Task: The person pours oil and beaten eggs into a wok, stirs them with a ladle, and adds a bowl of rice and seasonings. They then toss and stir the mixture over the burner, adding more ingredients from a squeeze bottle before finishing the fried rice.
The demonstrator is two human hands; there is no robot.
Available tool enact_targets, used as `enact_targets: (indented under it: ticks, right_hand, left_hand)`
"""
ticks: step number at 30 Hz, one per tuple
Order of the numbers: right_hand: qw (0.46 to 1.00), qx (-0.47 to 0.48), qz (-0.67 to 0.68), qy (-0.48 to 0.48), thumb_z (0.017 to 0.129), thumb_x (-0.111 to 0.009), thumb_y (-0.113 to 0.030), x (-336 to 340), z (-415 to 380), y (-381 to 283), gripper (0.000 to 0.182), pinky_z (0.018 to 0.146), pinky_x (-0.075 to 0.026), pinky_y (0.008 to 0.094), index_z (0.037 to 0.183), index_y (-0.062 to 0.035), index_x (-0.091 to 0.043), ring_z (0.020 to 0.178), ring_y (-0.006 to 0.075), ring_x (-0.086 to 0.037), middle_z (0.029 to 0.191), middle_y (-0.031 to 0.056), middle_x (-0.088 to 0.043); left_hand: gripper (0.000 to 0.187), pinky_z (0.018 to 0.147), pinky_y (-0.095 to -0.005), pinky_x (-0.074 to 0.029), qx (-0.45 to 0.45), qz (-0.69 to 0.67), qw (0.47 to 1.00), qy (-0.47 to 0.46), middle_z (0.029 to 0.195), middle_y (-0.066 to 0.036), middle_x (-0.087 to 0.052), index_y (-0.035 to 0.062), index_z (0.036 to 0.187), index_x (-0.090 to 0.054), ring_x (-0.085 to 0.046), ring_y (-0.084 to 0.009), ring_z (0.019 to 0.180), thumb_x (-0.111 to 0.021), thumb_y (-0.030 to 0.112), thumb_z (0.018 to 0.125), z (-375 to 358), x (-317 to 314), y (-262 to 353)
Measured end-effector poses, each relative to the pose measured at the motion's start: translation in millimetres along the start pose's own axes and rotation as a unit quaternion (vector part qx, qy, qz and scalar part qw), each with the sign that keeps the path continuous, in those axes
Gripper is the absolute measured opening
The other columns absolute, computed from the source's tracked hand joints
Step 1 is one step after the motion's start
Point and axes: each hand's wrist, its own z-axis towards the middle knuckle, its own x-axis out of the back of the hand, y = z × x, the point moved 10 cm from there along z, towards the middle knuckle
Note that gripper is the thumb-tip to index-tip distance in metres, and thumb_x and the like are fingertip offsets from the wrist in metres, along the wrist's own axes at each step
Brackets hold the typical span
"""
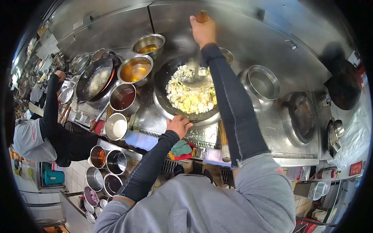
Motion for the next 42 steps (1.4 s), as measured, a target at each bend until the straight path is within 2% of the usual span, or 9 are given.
enact_targets:
  ticks: [8, 12, 19, 24, 27, 30, 34, 36, 42]
  right_hand:
    - [0.962, -0.181, 0.128, -0.159, 0.09, -0.061, -0.015, 21.2, -35.2, -33.5, 0.022, 0.04, -0.034, 0.0241, 0.072, -0.0111, -0.048, 0.041, 0.0075, -0.04, 0.054, -0.0046, -0.045]
    - [0.995, 0.034, -0.083, -0.031, 0.091, -0.059, -0.011, 60.7, -123.0, -69.4, 0.026, 0.045, -0.033, 0.0219, 0.068, -0.0117, -0.047, 0.048, 0.0033, -0.041, 0.056, -0.0064, -0.045]
    - [0.997, -0.006, -0.029, -0.074, 0.088, -0.062, -0.004, 39.2, -196.6, -63.2, 0.025, 0.044, -0.035, 0.0232, 0.069, -0.0085, -0.046, 0.048, 0.006, -0.045, 0.054, -0.0033, -0.046]
    - [0.983, -0.046, 0.074, 0.163, 0.087, -0.064, -0.013, 141.0, -90.2, -51.5, 0.027, 0.043, -0.036, 0.0235, 0.065, -0.0089, -0.049, 0.047, 0.0046, -0.045, 0.058, -0.0035, -0.05]
    - [0.994, 0.06, 0.049, 0.076, 0.088, -0.063, -0.013, 114.9, -102.8, -12.1, 0.026, 0.041, -0.035, 0.0243, 0.066, -0.0104, -0.049, 0.045, 0.0051, -0.044, 0.057, -0.0041, -0.049]
    - [0.987, -0.135, 0.084, -0.014, 0.087, -0.063, -0.018, 51.1, -73.4, 5.3, 0.027, 0.04, -0.035, 0.0264, 0.067, -0.0079, -0.049, 0.043, 0.0075, -0.044, 0.054, -0.002, -0.049]
    - [0.996, 0.078, 0.028, -0.023, 0.088, -0.061, -0.01, 18.6, -113.3, -65.4, 0.032, 0.041, -0.033, 0.0248, 0.065, -0.009, -0.04, 0.042, 0.007, -0.042, 0.051, -0.002, -0.043]
    - [0.995, 0.028, 0.015, -0.099, 0.088, -0.062, -0.011, 5.9, -112.4, -8.5, 0.028, 0.041, -0.034, 0.0252, 0.066, -0.0087, -0.045, 0.043, 0.0072, -0.044, 0.052, -0.0036, -0.045]
    - [0.991, 0.05, -0.011, 0.122, 0.088, -0.063, -0.012, 105.1, -49.5, -15.8, 0.024, 0.04, -0.033, 0.0243, 0.067, -0.0099, -0.052, 0.044, 0.0059, -0.043, 0.053, -0.0052, -0.046]
  left_hand:
    - [0.033, 0.08, -0.0463, -0.035, -0.023, -0.026, 0.999, 0.0, 0.097, -0.005, -0.06, 0.0142, 0.098, -0.068, -0.054, -0.0248, 0.099, -0.056, 0.043, 0.088, 1.0, -2.7, -0.9]
    - [0.029, 0.074, -0.0461, -0.037, -0.086, -0.071, 0.993, 0.024, 0.085, -0.008, -0.059, 0.0109, 0.086, -0.066, -0.055, -0.0277, 0.091, -0.057, 0.038, 0.088, 6.1, -11.1, -3.5]
    - [0.035, 0.075, -0.0457, -0.034, -0.087, -0.002, 0.995, -0.038, 0.082, -0.007, -0.063, 0.0128, 0.08, -0.066, -0.057, -0.0247, 0.089, -0.052, 0.044, 0.09, 8.7, 2.8, 3.3]
    - [0.032, 0.078, -0.0437, -0.033, -0.086, 0.01, 0.996, -0.027, 0.081, -0.003, -0.064, 0.0153, 0.085, -0.066, -0.057, -0.0231, 0.089, -0.054, 0.045, 0.088, 8.5, -1.9, 2.9]
    - [0.033, 0.076, -0.0452, -0.035, -0.069, 0.0, 0.997, -0.036, 0.09, -0.004, -0.064, 0.0144, 0.088, -0.067, -0.057, -0.0238, 0.092, -0.054, 0.045, 0.088, 5.0, -2.5, 1.2]
    - [0.033, 0.076, -0.0467, -0.036, -0.059, -0.004, 0.997, -0.041, 0.096, -0.005, -0.063, 0.0146, 0.092, -0.067, -0.056, -0.0247, 0.095, -0.054, 0.045, 0.089, -5.5, -4.4, 4.5]
    - [0.034, 0.081, -0.0482, -0.036, -0.031, -0.004, 0.999, -0.02, 0.099, -0.004, -0.063, 0.0158, 0.098, -0.068, -0.054, -0.0239, 0.102, -0.052, 0.045, 0.09, 0.9, 0.4, 1.2]
    - [0.034, 0.081, -0.0474, -0.036, -0.007, 0.009, 0.998, -0.054, 0.098, -0.004, -0.062, 0.0161, 0.098, -0.068, -0.054, -0.0231, 0.102, -0.053, 0.045, 0.089, 3.0, 1.0, 1.1]
    - [0.032, 0.081, -0.0471, -0.035, 0.004, 0.007, 0.999, -0.045, 0.098, -0.004, -0.061, 0.0164, 0.096, -0.068, -0.053, -0.0226, 0.102, -0.054, 0.044, 0.088, 0.0, -0.4, -2.4]
